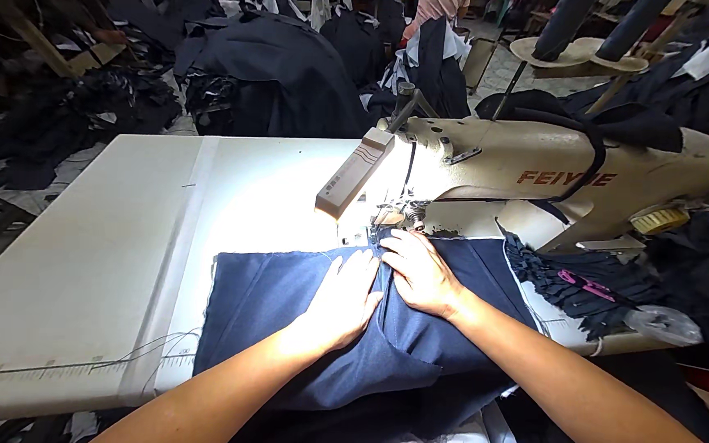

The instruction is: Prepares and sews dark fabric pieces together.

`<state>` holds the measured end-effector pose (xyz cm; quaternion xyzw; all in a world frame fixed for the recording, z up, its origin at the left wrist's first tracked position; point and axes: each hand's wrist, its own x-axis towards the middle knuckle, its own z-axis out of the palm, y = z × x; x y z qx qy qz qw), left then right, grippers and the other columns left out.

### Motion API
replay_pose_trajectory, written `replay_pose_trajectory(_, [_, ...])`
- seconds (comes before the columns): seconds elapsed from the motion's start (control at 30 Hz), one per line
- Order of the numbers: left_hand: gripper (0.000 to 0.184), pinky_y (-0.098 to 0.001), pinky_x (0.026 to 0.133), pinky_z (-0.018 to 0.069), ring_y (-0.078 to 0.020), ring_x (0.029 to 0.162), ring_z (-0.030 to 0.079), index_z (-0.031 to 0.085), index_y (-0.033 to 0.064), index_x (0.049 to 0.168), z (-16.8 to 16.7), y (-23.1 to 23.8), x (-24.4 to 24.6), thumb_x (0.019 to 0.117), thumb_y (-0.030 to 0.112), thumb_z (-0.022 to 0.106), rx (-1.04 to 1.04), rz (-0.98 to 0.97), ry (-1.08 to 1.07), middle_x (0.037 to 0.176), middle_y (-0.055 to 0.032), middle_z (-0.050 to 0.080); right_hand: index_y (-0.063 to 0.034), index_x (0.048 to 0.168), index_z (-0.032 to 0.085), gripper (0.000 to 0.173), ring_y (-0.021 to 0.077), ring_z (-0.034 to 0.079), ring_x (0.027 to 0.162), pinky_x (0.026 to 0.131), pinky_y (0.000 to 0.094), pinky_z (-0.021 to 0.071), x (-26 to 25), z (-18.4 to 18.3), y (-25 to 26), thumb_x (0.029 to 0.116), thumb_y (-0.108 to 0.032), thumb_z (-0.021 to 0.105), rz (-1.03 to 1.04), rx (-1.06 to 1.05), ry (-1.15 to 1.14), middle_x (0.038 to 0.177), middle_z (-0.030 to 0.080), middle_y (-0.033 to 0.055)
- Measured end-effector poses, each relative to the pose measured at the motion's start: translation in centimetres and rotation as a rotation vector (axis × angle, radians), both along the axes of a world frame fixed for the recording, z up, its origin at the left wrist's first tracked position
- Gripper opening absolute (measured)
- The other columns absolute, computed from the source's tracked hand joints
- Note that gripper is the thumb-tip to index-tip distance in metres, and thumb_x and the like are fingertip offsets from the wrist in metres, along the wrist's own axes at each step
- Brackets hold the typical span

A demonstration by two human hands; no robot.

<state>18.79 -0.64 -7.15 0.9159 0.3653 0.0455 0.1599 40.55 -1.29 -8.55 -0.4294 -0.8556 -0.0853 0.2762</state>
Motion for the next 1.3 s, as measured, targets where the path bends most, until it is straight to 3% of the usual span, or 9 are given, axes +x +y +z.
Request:
replay_pose_trajectory(0.1, [0.064, -0.0586, 0.125, 0.0129, -0.0262, 0.157, 0.023, 0.031, 0.0056, 0.161, 0.1, 0.1, 0.0, 0.1095, 0.043, 0.022, 0.001, 0.003, 0.005, 0.168, -0.0137, 0.029, -0.0047, 0.106, 0.078, 0.033, 0.0307, 0.061, 0.130, 0.113, 0.0485, 0.0446, -0.1, 0.0, 0.0, 0.0935, -0.011, 0.048, 0.006, -0.049, 0.020, 0.127, 0.071, 0.0139])
replay_pose_trajectory(0.17, [0.065, -0.0593, 0.125, 0.0135, -0.0270, 0.157, 0.024, 0.032, 0.0050, 0.161, -0.1, 0.1, -0.1, 0.1097, 0.045, 0.022, 0.010, 0.002, -0.007, 0.167, -0.0141, 0.031, -0.0022, 0.104, 0.076, 0.032, 0.0284, 0.068, 0.117, 0.101, 0.0433, 0.0537, -0.2, 0.1, -0.1, 0.0915, -0.010, 0.048, 0.004, -0.077, 0.043, 0.117, 0.073, 0.0152])
replay_pose_trajectory(0.27, [0.066, -0.0593, 0.125, 0.0131, -0.0268, 0.157, 0.023, 0.031, 0.0048, 0.161, 0.0, 0.3, 0.0, 0.1096, 0.046, 0.022, 0.002, 0.004, 0.000, 0.167, -0.0140, 0.030, 0.0000, 0.105, 0.076, 0.032, 0.0302, 0.070, 0.113, 0.095, 0.0440, 0.0570, -0.2, 0.2, -0.3, 0.0898, -0.010, 0.049, 0.002, -0.117, 0.047, 0.114, 0.073, 0.0174])
replay_pose_trajectory(0.33, [0.066, -0.0586, 0.125, 0.0123, -0.0262, 0.157, 0.022, 0.030, 0.0048, 0.161, 0.1, 0.4, 0.1, 0.1098, 0.046, 0.022, -0.006, 0.002, 0.016, 0.168, -0.0136, 0.029, -0.0007, 0.103, 0.076, 0.031, 0.0318, 0.067, 0.117, 0.098, 0.0456, 0.0551, -0.1, 0.1, -0.2, 0.0899, -0.010, 0.049, 0.011, -0.102, 0.043, 0.118, 0.072, 0.0174])
replay_pose_trajectory(0.43, [0.065, -0.0589, 0.125, 0.0133, -0.0265, 0.157, 0.023, 0.033, 0.0049, 0.160, 0.0, 0.4, 0.1, 0.1096, 0.044, 0.023, 0.007, 0.005, -0.004, 0.167, -0.0132, 0.030, -0.0083, 0.100, 0.077, 0.030, 0.0334, 0.055, 0.135, 0.115, 0.0547, 0.0366, 0.1, 0.0, -0.1, 0.0919, -0.011, 0.048, 0.059, -0.017, 0.000, 0.136, 0.068, 0.0086])
replay_pose_trajectory(0.47, [0.064, -0.0587, 0.125, 0.0134, -0.0262, 0.157, 0.023, 0.032, 0.0056, 0.161, 0.0, 0.4, 0.1, 0.1095, 0.044, 0.023, 0.010, 0.007, -0.003, 0.168, -0.0124, 0.030, -0.0107, 0.100, 0.077, 0.030, 0.0310, 0.056, 0.135, 0.117, 0.0547, 0.0351, 0.1, 0.0, -0.1, 0.0929, -0.011, 0.048, 0.065, 0.002, -0.022, 0.133, 0.070, 0.0050])
replay_pose_trajectory(0.57, [0.064, -0.0580, 0.125, 0.0136, -0.0258, 0.157, 0.022, 0.031, 0.0063, 0.161, -0.1, 0.4, 0.2, 0.1094, 0.044, 0.023, 0.006, 0.011, 0.002, 0.168, -0.0125, 0.029, -0.0124, 0.112, 0.075, 0.036, 0.0275, 0.064, 0.116, 0.107, 0.0518, 0.0420, -0.2, 0.5, -0.1, 0.0898, -0.014, 0.047, -0.049, -0.029, -0.059, 0.106, 0.073, 0.0054])
replay_pose_trajectory(0.67, [0.065, -0.0560, 0.126, 0.0113, -0.0241, 0.158, 0.019, 0.029, 0.0068, 0.162, 0.0, 0.5, 0.3, 0.1099, 0.045, 0.022, -0.011, 0.013, 0.030, 0.169, -0.0112, 0.026, -0.0240, 0.137, 0.068, 0.053, 0.0317, 0.060, 0.114, 0.099, 0.0541, 0.0421, -0.2, 0.7, 0.0, 0.0896, -0.019, 0.044, -0.162, -0.138, -0.147, 0.104, 0.070, 0.0086])
replay_pose_trajectory(1.3, [0.064, -0.0558, 0.126, 0.0115, -0.0256, 0.158, 0.021, 0.032, 0.0060, 0.161, 0.3, 1.2, 0.4, 0.1093, 0.045, 0.027, -0.023, 0.020, 0.002, 0.168, -0.0128, 0.028, -0.0216, 0.132, 0.071, 0.050, 0.0316, 0.059, 0.114, 0.094, 0.0554, 0.0428, 0.0, 1.5, 1.0, 0.0890, -0.020, 0.047, -0.144, -0.294, -0.135, 0.110, 0.068, 0.0105])
